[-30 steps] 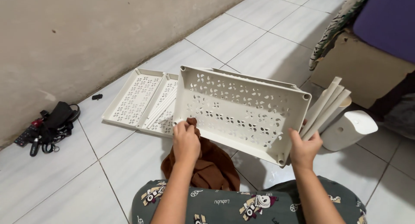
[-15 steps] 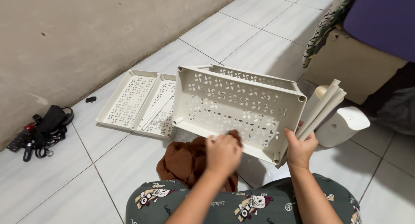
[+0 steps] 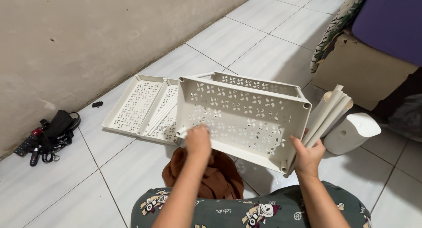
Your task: The person assembles a white plastic storage rack by inserting cylindrical support rods into corner holes of perforated trays. They wipe the trays with a brown cloth, stack the trays, and insert the rods to form a two-tier structure.
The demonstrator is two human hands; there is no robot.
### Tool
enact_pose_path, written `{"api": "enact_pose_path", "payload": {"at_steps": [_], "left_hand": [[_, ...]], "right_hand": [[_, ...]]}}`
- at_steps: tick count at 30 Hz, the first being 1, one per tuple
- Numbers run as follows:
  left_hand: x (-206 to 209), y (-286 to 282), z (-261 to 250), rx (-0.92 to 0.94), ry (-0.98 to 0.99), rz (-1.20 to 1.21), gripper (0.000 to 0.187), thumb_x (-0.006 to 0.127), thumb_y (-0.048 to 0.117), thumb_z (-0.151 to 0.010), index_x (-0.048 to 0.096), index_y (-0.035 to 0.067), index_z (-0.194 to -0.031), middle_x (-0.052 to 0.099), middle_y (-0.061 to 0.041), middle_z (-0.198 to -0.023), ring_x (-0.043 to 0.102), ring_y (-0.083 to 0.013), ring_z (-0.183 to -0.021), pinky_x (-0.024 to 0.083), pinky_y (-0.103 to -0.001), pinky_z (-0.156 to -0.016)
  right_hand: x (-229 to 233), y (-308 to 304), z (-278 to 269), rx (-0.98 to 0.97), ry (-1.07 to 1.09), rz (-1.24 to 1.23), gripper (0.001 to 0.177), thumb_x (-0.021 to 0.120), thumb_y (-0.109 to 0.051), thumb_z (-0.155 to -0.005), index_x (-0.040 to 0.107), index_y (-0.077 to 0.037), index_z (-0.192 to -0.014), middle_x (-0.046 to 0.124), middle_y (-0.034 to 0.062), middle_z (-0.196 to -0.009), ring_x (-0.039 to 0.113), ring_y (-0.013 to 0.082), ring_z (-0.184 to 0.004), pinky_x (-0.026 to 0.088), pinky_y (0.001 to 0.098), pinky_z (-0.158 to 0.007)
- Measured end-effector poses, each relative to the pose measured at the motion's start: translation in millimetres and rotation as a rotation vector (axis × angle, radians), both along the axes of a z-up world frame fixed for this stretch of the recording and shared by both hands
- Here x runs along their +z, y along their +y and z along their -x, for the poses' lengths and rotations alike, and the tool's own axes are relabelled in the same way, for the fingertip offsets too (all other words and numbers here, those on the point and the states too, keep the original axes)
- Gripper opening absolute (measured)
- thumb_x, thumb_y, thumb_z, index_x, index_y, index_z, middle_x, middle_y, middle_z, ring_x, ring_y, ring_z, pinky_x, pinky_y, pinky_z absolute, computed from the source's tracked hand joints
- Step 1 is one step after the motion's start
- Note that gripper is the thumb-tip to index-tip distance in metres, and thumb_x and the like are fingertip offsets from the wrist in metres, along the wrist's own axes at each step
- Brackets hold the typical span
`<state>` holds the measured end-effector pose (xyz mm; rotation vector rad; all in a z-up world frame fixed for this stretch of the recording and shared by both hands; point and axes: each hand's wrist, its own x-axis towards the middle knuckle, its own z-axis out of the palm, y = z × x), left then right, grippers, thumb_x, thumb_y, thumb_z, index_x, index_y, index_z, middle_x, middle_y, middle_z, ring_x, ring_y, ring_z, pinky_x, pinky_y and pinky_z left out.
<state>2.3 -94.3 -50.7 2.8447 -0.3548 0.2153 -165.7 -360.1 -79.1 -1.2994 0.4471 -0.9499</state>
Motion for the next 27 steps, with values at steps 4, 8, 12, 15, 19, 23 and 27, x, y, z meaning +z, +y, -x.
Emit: {"api": "enact_pose_path", "payload": {"at_steps": [4,8,12,15,19,23,27], "left_hand": [[-1.6,-48.6,48.4,-0.255,0.117,0.156,0.015,0.062,0.005,-0.091,0.075,0.011,-0.090,0.074,-0.015,-0.095,0.073,-0.0303,-0.091,0.060,-0.042,-0.079],[0.0,-74.4,88.8,-0.568,-0.006,0.263,0.010,0.068,-0.001,-0.080,0.073,0.005,-0.087,0.071,-0.019,-0.088,0.068,-0.0365,-0.092,0.057,-0.047,-0.079],[1.1,-60.4,76.4,-0.619,0.011,0.328,0.020,0.066,-0.003,-0.075,0.072,0.004,-0.093,0.070,-0.020,-0.093,0.068,-0.0376,-0.092,0.056,-0.047,-0.081],[6.3,-26.5,43.6,-0.497,0.030,0.372,0.018,0.069,0.002,-0.078,0.076,0.009,-0.093,0.072,-0.019,-0.094,0.068,-0.0377,-0.093,0.055,-0.047,-0.083],[26.2,28.1,-6.1,-0.133,-0.008,0.402,0.020,0.060,-0.001,-0.086,0.074,0.009,-0.096,0.070,-0.019,-0.102,0.068,-0.0375,-0.093,0.054,-0.046,-0.086],[43.2,37.0,-29.4,0.024,-0.272,0.629,0.016,0.062,0.003,-0.086,0.067,0.000,-0.101,0.068,-0.020,-0.104,0.065,-0.0388,-0.099,0.053,-0.047,-0.088],[48.1,-6.5,-25.4,0.220,-0.109,0.811,0.026,0.054,0.005,-0.093,0.057,-0.004,-0.117,0.054,-0.022,-0.125,0.062,-0.0360,-0.104,0.053,-0.045,-0.089]], "right_hand": [[2.2,0.1,0.5,0.005,0.070,-0.005,0.044,0.075,-0.008,-0.082,0.064,0.009,-0.121,0.070,0.0093,-0.106,0.065,0.0148,-0.092,0.052,0.0277,-0.085],[3.5,0.4,1.5,0.039,0.051,-0.033,0.043,0.075,-0.008,-0.082,0.064,0.009,-0.119,0.070,0.0094,-0.105,0.065,0.0152,-0.091,0.052,0.0281,-0.084],[4.9,-2.7,5.0,0.049,0.035,-0.058,0.044,0.075,-0.006,-0.080,0.064,0.008,-0.120,0.070,0.0092,-0.105,0.066,0.0150,-0.091,0.052,0.0284,-0.083],[6.4,-2.4,2.8,0.049,0.048,-0.068,0.044,0.075,-0.005,-0.079,0.063,0.008,-0.119,0.070,0.0090,-0.103,0.066,0.0150,-0.089,0.053,0.0286,-0.082],[9.2,-2.2,2.0,0.105,0.034,-0.091,0.039,0.074,-0.005,-0.081,0.066,0.008,-0.117,0.070,0.0085,-0.101,0.066,0.0146,-0.086,0.053,0.0282,-0.079],[9.1,-2.9,3.2,0.130,0.053,-0.123,0.033,0.074,-0.004,-0.080,0.066,0.007,-0.110,0.069,0.0081,-0.097,0.065,0.0150,-0.082,0.053,0.0291,-0.075],[4.6,1.1,5.4,0.184,0.102,-0.088,0.028,0.073,-0.004,-0.079,0.066,0.005,-0.105,0.069,0.0091,-0.092,0.064,0.0157,-0.076,0.052,0.0295,-0.070]]}}
